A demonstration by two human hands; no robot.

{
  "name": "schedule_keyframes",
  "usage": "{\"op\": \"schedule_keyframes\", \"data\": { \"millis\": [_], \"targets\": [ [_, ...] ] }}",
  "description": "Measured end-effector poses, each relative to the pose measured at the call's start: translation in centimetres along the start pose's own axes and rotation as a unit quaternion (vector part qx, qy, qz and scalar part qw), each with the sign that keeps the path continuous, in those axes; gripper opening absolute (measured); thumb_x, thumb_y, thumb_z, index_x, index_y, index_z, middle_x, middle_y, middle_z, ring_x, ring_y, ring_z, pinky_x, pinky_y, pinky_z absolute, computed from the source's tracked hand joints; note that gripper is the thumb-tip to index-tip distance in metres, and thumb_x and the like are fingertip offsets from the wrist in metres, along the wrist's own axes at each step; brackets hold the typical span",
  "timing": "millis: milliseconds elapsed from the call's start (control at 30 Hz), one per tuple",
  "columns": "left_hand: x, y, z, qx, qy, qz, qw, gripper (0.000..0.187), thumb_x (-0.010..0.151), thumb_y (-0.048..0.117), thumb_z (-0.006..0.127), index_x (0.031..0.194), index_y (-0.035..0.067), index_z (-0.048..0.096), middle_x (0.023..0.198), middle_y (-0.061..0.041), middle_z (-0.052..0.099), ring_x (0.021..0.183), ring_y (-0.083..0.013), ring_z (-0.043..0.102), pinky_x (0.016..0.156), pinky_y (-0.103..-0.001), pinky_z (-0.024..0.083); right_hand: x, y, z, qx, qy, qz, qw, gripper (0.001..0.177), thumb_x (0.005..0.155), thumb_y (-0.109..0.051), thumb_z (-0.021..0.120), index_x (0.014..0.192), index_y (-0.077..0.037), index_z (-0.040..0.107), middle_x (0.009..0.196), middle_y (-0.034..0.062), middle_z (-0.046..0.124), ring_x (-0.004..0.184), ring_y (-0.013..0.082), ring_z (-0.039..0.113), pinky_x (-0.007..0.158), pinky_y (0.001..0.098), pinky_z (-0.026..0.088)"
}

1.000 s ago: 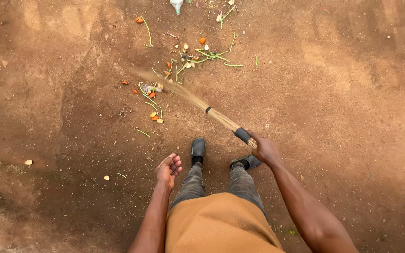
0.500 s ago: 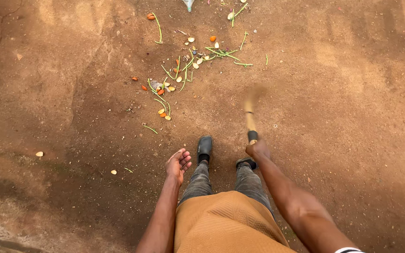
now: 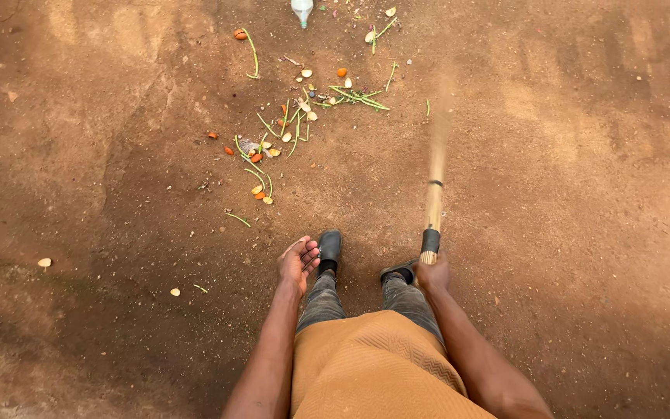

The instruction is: The person sweeps debris, organic waste, and plastic bottles across the ground using a broom.

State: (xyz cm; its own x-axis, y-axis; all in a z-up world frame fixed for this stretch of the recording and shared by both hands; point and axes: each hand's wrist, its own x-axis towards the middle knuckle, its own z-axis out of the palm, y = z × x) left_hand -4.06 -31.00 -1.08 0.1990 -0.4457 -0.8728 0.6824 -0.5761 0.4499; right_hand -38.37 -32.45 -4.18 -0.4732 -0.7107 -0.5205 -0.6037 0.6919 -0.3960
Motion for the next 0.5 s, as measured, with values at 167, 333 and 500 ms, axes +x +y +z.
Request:
{"op": "schedule_keyframes", "data": {
  "millis": [167, 333, 500],
  "targets": [
    [-0.2, -0.7, -0.8, 0.016, 0.021, 0.0, 1.0, 0.029, 0.099, 0.021, 0.06, 0.121, 0.007, 0.071, 0.097, -0.005, 0.076, 0.082, -0.0142, 0.07, 0.072, -0.034, 0.059, 2.1, -3.6, 3.9, 0.249, -0.053, 0.204, 0.945, 0.069, 0.083, -0.008, 0.07, 0.147, -0.005, 0.046, 0.108, 0.0209, 0.075, 0.085, 0.0308, 0.08, 0.075, 0.0479, 0.066],
    [0.2, -1.3, -1.1, 0.013, 0.025, -0.023, 0.999, 0.027, 0.099, 0.021, 0.061, 0.12, 0.006, 0.071, 0.096, -0.005, 0.075, 0.082, -0.015, 0.07, 0.072, -0.034, 0.059, 0.4, -6.5, -3.1, -0.245, -0.234, -0.112, 0.934, 0.084, 0.078, -0.025, 0.085, 0.153, -0.032, 0.046, 0.114, 0.0116, 0.076, 0.083, 0.0182, 0.066, 0.07, 0.0336, 0.05],
    [2.7, -0.6, 0.5, 0.014, 0.013, -0.035, 0.999, 0.026, 0.1, 0.022, 0.06, 0.119, 0.008, 0.071, 0.097, -0.003, 0.074, 0.082, -0.0138, 0.069, 0.072, -0.034, 0.058, -0.9, -5.1, -8.1, -0.241, -0.189, -0.125, 0.944, 0.082, 0.081, -0.014, 0.068, 0.156, -0.039, 0.045, 0.12, 0.0076, 0.075, 0.076, 0.0234, 0.072, 0.057, 0.0362, 0.053]
  ]
}}
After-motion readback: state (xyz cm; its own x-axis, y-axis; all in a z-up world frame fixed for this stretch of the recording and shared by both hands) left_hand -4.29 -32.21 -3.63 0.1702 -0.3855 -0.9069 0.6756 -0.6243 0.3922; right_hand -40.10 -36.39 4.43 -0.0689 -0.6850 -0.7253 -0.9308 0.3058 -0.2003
